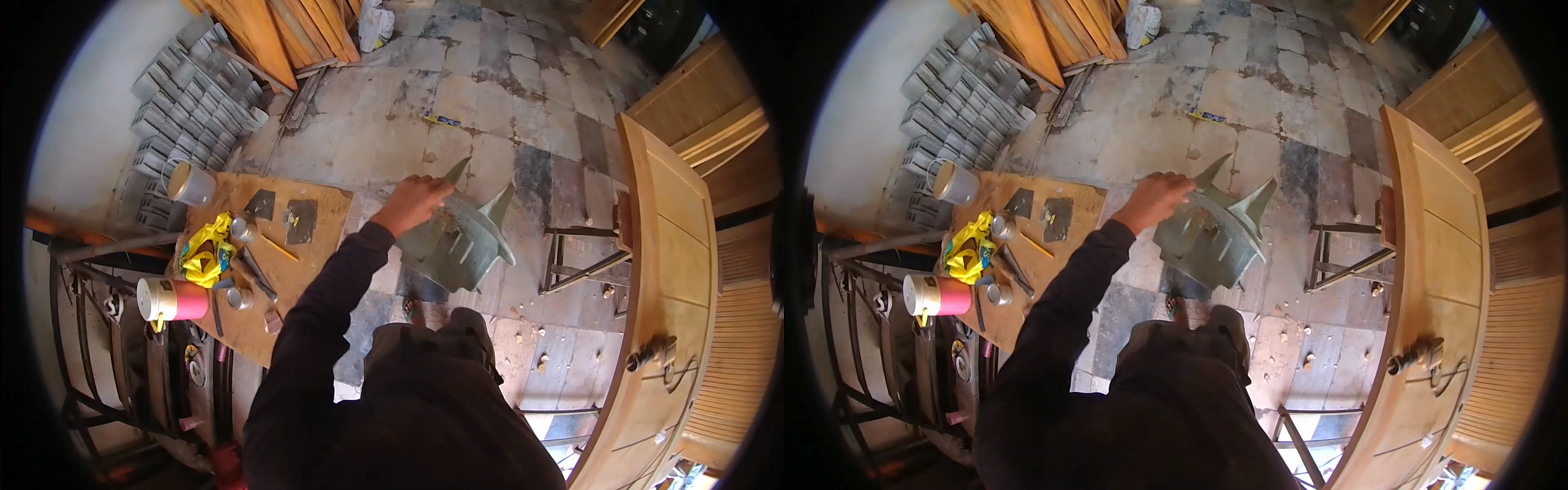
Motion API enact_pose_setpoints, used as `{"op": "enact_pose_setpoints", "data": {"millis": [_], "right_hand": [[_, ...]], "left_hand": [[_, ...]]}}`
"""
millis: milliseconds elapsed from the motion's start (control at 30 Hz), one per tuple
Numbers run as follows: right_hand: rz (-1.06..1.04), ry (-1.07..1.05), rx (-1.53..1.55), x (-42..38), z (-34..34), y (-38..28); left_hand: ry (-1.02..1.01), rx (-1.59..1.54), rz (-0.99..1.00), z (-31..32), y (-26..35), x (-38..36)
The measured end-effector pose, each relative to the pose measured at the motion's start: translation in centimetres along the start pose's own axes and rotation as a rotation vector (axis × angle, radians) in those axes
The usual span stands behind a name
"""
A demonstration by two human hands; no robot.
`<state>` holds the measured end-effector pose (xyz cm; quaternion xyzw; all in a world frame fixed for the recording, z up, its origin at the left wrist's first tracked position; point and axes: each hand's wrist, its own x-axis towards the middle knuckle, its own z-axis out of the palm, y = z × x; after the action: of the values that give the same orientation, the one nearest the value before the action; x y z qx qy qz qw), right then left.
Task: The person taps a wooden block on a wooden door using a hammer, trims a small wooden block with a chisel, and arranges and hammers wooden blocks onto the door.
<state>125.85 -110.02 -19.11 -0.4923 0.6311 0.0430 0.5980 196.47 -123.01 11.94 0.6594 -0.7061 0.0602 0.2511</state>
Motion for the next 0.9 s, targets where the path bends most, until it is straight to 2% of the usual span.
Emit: {"op": "enact_pose_setpoints", "data": {"millis": [133, 300, 367, 467, 600, 700, 767, 833, 900], "right_hand": [[0.012, -0.017, 0.031, 4.0, 2.5, -7.9], [0.015, -0.045, 0.064, 10.2, 3.6, -14.6], [0.027, -0.044, 0.083, 11.6, 3.4, -17.0], [0.028, -0.025, 0.133, 14.1, 2.1, -21.5], [0.034, 0.074, 0.255, 16.3, -0.5, -27.6], [0.04, 0.154, 0.183, 15.8, -0.9, -31.9], [0.079, 0.183, 0.151, 13.8, 0.0, -34.2], [0.144, 0.201, 0.143, 12.1, 1.7, -34.7], [0.173, 0.209, 0.159, 10.0, 4.2, -34.9]], "left_hand": [[-0.073, 0.039, -0.009, -0.5, -8.3, 2.4], [-0.119, 0.121, -0.042, -1.0, -18.7, 3.3], [-0.129, 0.129, -0.076, -2.6, -22.8, 3.2], [-0.285, 0.165, -0.198, -7.3, -25.6, 4.1], [-0.33, 0.253, -0.225, -10.5, -33.1, 2.8], [-0.244, 0.224, -0.164, -11.6, -41.5, -0.4], [-0.266, 0.309, -0.204, -14.1, -44.7, 0.2], [-0.262, 0.356, -0.233, -15.0, -51.4, -1.7], [-0.262, 0.392, -0.288, -14.0, -55.4, -0.8]]}}
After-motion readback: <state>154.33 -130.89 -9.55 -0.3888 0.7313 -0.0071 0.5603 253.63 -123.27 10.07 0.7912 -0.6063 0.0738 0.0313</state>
